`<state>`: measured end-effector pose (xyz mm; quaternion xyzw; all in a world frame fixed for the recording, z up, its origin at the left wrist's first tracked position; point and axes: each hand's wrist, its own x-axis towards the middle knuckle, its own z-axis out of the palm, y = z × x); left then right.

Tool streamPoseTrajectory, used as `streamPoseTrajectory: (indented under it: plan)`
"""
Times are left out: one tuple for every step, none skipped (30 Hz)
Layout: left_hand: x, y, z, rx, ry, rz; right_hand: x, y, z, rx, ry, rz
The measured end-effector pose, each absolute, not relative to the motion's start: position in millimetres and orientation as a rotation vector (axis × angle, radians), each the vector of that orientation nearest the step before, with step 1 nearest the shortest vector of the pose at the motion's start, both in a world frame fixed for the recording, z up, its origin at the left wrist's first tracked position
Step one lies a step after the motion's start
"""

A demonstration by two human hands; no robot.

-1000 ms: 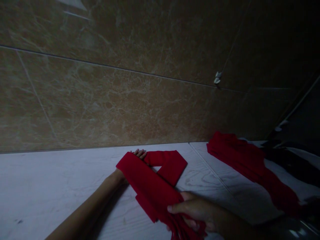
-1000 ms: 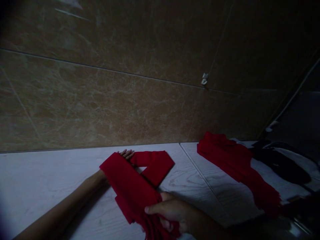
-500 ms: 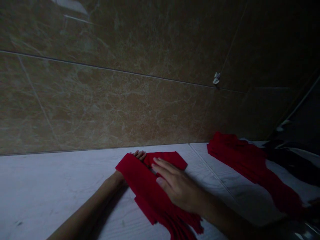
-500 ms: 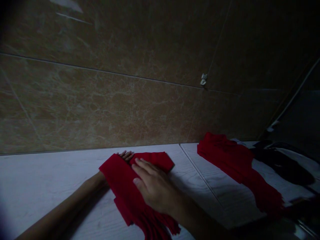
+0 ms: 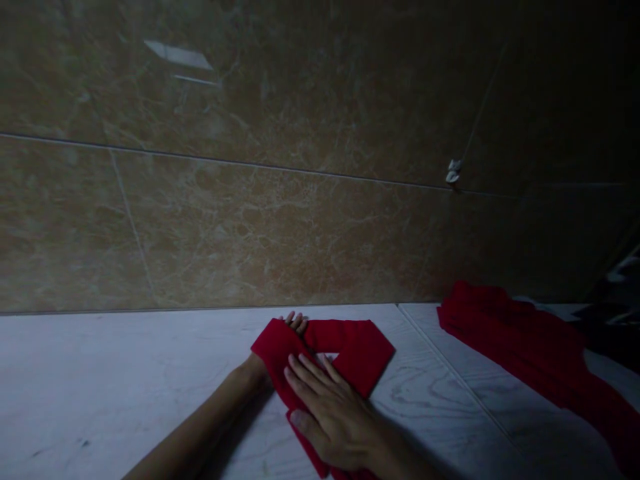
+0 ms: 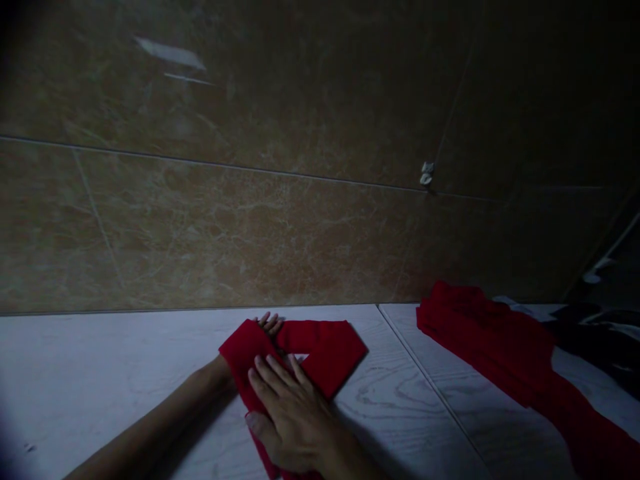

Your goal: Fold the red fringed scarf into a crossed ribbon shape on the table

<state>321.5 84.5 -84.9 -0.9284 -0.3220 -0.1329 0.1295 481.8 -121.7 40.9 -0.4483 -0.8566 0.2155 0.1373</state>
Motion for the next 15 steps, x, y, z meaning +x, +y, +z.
streamPoseTrajectory:
  plan:
    - [321.3, 81.4, -78.2, -2.698, -0.925, -0.373, 481.6, -122.1, 40.8, -1.290, -2.474, 0.619]
    - [320.2, 77.5, -70.2, -2.704, -0.902, -0.359, 481.6, -122.5, 40.5, -1.280, -2.469, 0.612]
    - [317.8, 72.6, -61.4, -2.716, -0.867, -0.333, 481.7, -122.9, 39.9, -1.270, -2.463, 0.607]
    - [314.2, 66.5, -52.1, -2.733, -0.829, -0.308, 482.0, -123.3, 39.2, -1.263, -2.455, 0.604]
    - [309.4, 59.0, -42.8, -2.751, -0.794, -0.291, 482.5, -123.7, 38.3, -1.258, -2.443, 0.604]
    - [303.7, 50.2, -33.8, -2.773, -0.760, -0.282, 483.3, -123.8, 37.1, -1.257, -2.430, 0.608]
    - [297.2, 40.2, -25.4, -2.795, -0.733, -0.287, 484.3, -123.6, 35.8, -1.255, -2.422, 0.616]
    - [290.3, 29.3, -17.5, -2.825, -0.701, -0.291, 485.6, -123.0, 34.2, -1.252, -2.420, 0.624]
    - [283.0, 17.7, -10.0, -2.862, -0.668, -0.287, 487.1, -122.2, 32.4, -1.243, -2.423, 0.632]
    - [275.8, 5.6, -2.4, -2.908, -0.639, -0.261, 488.6, -121.2, 30.6, -1.230, -2.430, 0.638]
    - [268.6, -6.6, 5.6, -2.963, -0.623, -0.213, 490.0, -120.3, 28.8, -1.214, -2.437, 0.640]
    - [261.6, -18.5, 14.4, -3.020, -0.635, -0.155, 491.0, -119.8, 27.2, -1.201, -2.442, 0.640]
    - [255.0, -29.6, 24.1, -3.083, -0.668, -0.099, 491.5, -119.8, 26.0, -1.193, -2.440, 0.637]
    - [248.7, -39.3, 34.5, -3.148, -0.721, -0.063, 491.4, -120.4, 25.3, -1.190, -2.435, 0.634]
    - [242.8, -46.9, 45.1, -3.225, -0.769, -0.057, 490.9, -121.6, 25.1, -1.190, -2.430, 0.635]
